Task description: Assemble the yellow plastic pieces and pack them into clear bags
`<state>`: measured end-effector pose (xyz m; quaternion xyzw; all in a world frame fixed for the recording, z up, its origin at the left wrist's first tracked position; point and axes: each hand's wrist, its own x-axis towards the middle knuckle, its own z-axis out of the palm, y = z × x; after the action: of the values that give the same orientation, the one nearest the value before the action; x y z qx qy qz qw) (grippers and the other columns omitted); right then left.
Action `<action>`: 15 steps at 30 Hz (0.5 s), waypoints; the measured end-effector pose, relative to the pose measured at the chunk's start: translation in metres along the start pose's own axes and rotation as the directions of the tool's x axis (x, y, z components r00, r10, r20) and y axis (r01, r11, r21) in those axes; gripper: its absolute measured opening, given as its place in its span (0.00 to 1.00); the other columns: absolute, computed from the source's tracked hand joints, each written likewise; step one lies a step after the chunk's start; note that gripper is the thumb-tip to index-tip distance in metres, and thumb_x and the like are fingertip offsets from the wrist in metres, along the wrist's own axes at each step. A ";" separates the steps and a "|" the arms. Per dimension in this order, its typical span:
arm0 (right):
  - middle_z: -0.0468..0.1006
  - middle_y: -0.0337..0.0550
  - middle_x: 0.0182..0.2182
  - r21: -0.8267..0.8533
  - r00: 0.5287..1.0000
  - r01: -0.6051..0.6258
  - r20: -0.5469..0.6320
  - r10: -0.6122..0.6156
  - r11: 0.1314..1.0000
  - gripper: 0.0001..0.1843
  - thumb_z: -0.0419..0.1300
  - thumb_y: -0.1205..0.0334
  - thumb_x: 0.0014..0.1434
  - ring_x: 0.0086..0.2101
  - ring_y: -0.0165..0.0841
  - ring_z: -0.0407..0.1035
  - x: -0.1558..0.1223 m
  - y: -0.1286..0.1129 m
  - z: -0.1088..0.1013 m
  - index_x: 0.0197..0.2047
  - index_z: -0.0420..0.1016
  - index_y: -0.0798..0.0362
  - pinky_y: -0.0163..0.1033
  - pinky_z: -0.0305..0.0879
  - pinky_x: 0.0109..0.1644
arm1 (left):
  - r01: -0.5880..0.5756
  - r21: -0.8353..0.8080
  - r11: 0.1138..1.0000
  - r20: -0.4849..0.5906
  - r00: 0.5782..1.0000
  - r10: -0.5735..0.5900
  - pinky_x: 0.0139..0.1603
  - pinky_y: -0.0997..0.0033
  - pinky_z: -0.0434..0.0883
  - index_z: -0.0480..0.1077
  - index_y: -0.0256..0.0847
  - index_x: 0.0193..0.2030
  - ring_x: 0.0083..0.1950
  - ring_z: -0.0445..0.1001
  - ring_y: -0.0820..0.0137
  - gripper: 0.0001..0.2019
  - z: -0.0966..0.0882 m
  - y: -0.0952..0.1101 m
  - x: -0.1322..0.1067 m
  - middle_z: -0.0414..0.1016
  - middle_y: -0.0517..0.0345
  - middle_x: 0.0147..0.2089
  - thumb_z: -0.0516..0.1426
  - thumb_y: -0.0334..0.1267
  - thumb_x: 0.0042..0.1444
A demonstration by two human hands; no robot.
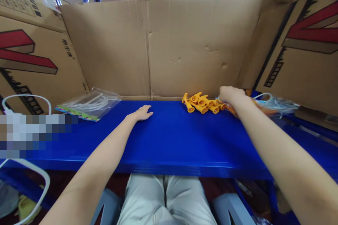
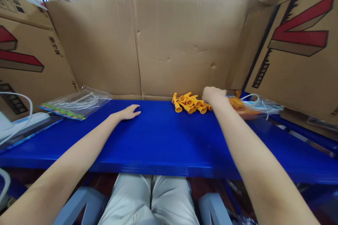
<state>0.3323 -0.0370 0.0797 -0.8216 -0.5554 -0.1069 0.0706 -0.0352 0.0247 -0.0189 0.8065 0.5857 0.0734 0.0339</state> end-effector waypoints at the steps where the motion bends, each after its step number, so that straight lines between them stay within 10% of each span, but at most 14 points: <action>1: 0.75 0.61 0.43 0.017 0.998 0.053 -0.021 -0.052 0.998 0.16 0.56 0.68 0.53 0.44 0.45 0.71 -0.007 -0.017 -0.004 0.46 0.73 0.59 0.46 0.64 0.43 | 0.005 0.009 1.000 0.015 1.000 -0.005 0.63 0.62 0.56 0.53 0.36 0.65 0.67 0.53 0.60 0.31 -0.002 0.002 -0.001 0.52 0.45 0.68 0.45 0.49 0.58; 7: 0.73 0.58 0.46 0.056 0.883 0.373 -0.330 -0.336 0.926 0.18 0.42 0.68 0.62 0.46 0.42 0.68 -0.041 -0.086 0.033 0.49 0.68 0.60 0.42 0.64 0.45 | 0.327 0.075 0.942 -0.078 0.944 -0.322 0.64 0.41 0.45 0.50 0.38 0.67 0.71 0.38 0.54 0.32 -0.014 -0.002 -0.006 0.40 0.46 0.71 0.40 0.53 0.59; 15: 0.61 0.51 0.60 0.137 0.792 0.610 -0.097 -0.603 0.780 0.17 0.50 0.65 0.59 0.52 0.42 0.64 -0.024 -0.082 0.102 0.47 0.75 0.55 0.44 0.60 0.55 | 0.755 -0.130 0.643 -0.280 0.594 -0.754 0.57 0.28 0.45 0.47 0.25 0.67 0.69 0.37 0.41 0.37 -0.012 -0.065 -0.015 0.39 0.28 0.69 0.42 0.51 0.57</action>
<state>0.2574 -0.0045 -0.0250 -0.5882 -0.7949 -0.0981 0.1117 -0.1022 0.0305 -0.0173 0.4610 0.8691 0.1767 -0.0312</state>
